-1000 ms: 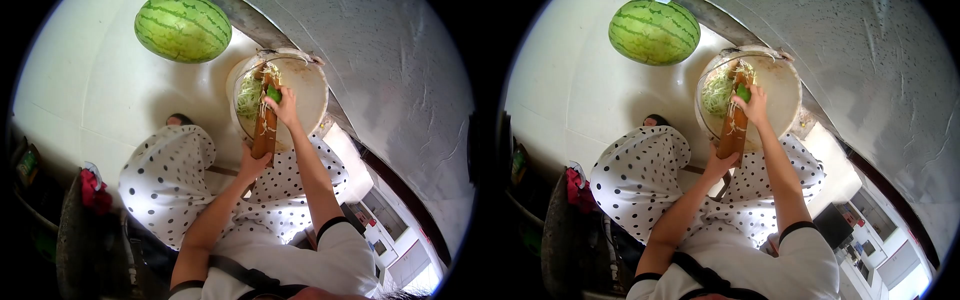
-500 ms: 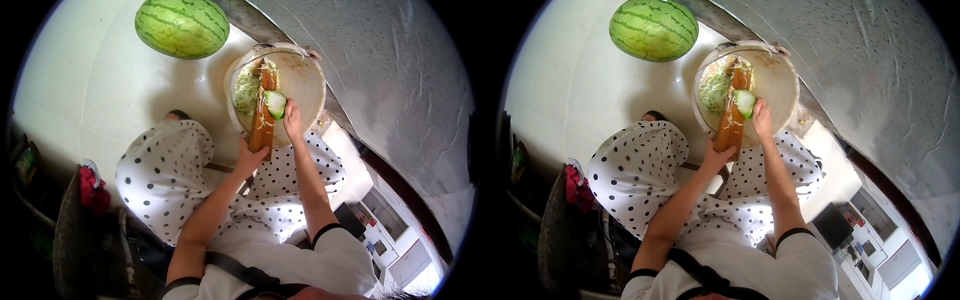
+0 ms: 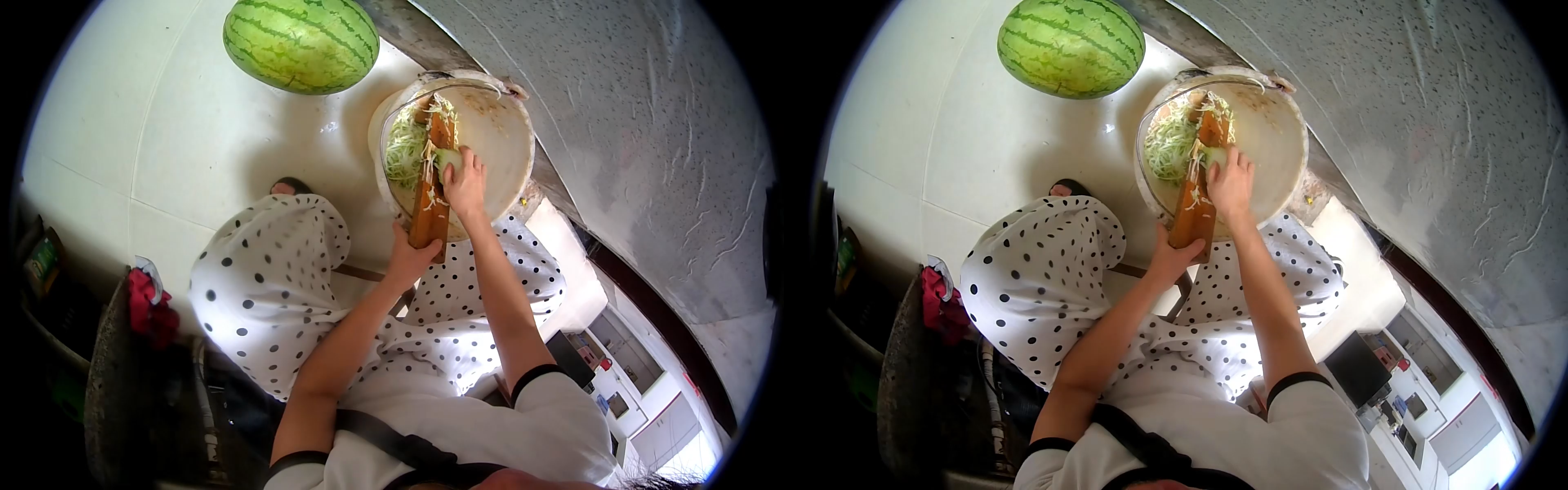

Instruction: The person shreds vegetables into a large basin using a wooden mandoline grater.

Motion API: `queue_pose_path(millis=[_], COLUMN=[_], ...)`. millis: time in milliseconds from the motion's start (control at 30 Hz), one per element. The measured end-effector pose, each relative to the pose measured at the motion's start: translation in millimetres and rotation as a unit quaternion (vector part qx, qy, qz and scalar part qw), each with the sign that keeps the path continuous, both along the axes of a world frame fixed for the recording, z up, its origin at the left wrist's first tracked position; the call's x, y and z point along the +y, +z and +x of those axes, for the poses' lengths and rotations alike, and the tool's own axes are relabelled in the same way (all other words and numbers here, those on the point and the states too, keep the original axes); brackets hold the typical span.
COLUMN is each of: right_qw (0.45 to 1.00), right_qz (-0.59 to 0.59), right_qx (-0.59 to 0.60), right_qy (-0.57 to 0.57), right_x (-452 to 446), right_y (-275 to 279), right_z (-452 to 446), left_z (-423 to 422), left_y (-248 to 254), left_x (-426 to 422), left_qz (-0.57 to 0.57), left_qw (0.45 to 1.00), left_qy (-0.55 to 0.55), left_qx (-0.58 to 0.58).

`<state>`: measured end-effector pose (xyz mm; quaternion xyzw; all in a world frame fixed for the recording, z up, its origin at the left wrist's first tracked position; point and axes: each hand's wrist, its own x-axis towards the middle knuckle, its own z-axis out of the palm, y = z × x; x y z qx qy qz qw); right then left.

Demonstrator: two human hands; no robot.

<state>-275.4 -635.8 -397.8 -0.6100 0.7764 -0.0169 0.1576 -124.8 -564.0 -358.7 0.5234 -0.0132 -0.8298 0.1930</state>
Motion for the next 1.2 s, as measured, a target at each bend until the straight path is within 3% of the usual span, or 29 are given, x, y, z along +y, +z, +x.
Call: queue_pose_path(millis=[67,167,233,367,433,500,600,733,833,867,967,1100,1167,1200], right_qw=[0.998,0.996,0.996,0.988,0.981,0.995,0.992,0.989,0.988,0.976,0.975,0.973,0.967,0.933], right_qz=[0.017,0.032,0.044,0.078,0.109,0.012,-0.006,0.028,-0.018,0.006,0.015,-0.038,0.030,0.046], right_qx=[0.059,0.078,0.075,0.133,0.161,0.098,0.120,0.138,0.044,-0.042,-0.016,-0.091,-0.102,-0.183], right_qy=[-0.010,0.021,0.015,0.007,0.006,-0.017,-0.043,-0.048,-0.149,-0.212,-0.221,-0.209,-0.232,-0.307], right_x=[11.2,28.7,22.1,-37.9,-40.8,-7.2,2.1,-52.4,-41.6,-35.1,-25.9,-11.4,-10.9,-12.3], right_y=[11.0,28.3,31.5,-28.1,-32.7,-18.6,-7.6,-44.8,-49.4,-52.9,-38.8,-36.4,-26.7,-18.6], right_z=[4.3,13.7,19.9,2.7,-1.8,-5.5,11.3,10.1,1.3,-15.5,-17.2,-18.2,-34.4,-36.4], left_z=[-3.6,-6.9,-6.2,-3.7,-1.9,-3.4,-4.6,-6.4,-4.6,-4.4,-3.2,-3.7,-1.2,-1.2], left_y=[-17.7,-25.8,-22.5,-6.4,-3.5,-3.9,-12.6,-23.4,-20.9,-19.8,-9.9,-13.7,-7.3,-9.3], left_x=[12.8,21.4,20.1,7.9,7.2,7.2,12.7,26.6,22.9,17.4,10.3,11.5,7.6,9.3], left_qz=[-0.050,-0.119,-0.093,-0.014,-0.011,-0.002,-0.026,-0.054,-0.061,-0.052,-0.034,-0.054,-0.031,-0.032], left_qw=[0.998,0.992,0.995,1.000,1.000,1.000,0.999,0.998,0.997,0.998,0.999,0.998,0.999,0.999], left_qy=[-0.047,-0.027,-0.018,-0.018,-0.019,-0.011,-0.043,-0.029,-0.037,-0.039,-0.027,-0.030,-0.039,-0.040], left_qx=[-0.012,-0.040,-0.016,-0.007,-0.009,-0.009,-0.020,-0.028,-0.013,0.003,0.002,-0.006,-0.006,-0.005])
